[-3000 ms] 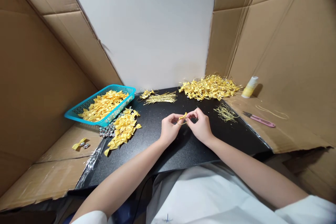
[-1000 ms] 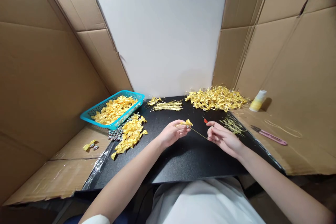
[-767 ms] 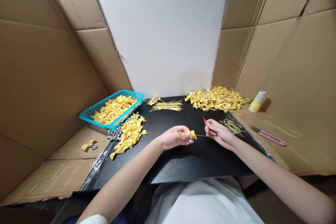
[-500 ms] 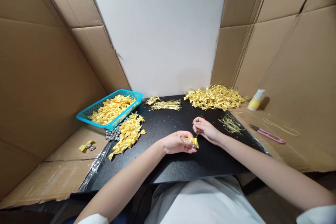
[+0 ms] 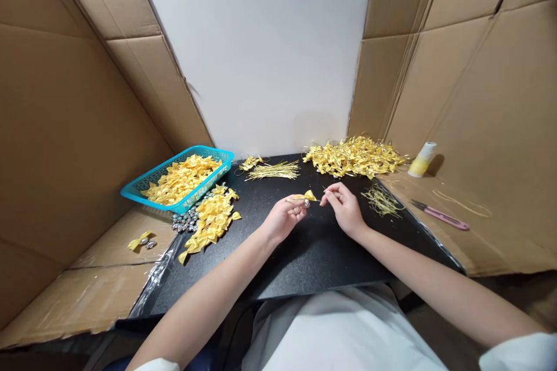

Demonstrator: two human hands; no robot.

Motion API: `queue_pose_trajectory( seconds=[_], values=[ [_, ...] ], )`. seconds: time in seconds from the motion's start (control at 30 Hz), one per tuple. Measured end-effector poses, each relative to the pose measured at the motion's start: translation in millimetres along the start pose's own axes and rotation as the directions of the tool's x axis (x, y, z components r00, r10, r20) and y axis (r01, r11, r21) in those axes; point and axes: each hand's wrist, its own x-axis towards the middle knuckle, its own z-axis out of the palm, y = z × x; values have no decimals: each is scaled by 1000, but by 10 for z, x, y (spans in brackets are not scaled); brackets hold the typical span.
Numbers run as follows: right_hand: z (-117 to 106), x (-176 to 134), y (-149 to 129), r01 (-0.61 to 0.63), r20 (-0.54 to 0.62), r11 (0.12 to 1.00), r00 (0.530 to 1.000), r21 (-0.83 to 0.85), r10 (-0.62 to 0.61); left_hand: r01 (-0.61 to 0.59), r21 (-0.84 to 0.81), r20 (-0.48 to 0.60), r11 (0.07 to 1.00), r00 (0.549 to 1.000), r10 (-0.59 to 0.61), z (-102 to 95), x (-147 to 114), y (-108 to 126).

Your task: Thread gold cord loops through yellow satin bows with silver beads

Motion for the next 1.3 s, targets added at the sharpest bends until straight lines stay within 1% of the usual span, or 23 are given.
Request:
queue_pose_trajectory(
  seconds=[0.07, 0.13, 0.23, 0.33, 0.43, 0.77, 1.03, 1.3],
  values=[
    [17, -102, -97, 113, 11, 987, 994, -118, -112, -10, -6, -52, 1000, 999, 9, -2, 7, 5],
    [49, -168, -168, 208, 34, 953, 978, -218, -206, -2, -7, -86, 1000, 996, 2, 6, 7, 0],
    [86, -191, -211, 281, 51, 905, 959, -318, -280, 11, -12, -117, 1000, 993, -13, 32, -1, -9],
    [92, -173, -210, 285, 65, 880, 957, -379, -282, 27, -15, -135, 1000, 990, -29, 57, -11, -8],
    [86, -160, -204, 270, 53, 872, 960, -409, -273, 44, -18, -144, 999, 989, -46, 67, -17, -2],
    [85, -153, -162, 313, 93, 848, 948, -428, -303, 85, -12, -146, 996, 986, -85, 79, -24, -3],
    [91, -154, -175, 285, 71, 865, 957, -414, -281, 109, 4, -145, 994, 984, -108, 73, -23, -3],
    [94, -151, -179, 318, 88, 853, 947, -415, -310, 152, 2, -135, 988, 979, -151, 63, -17, -10]
  ],
)
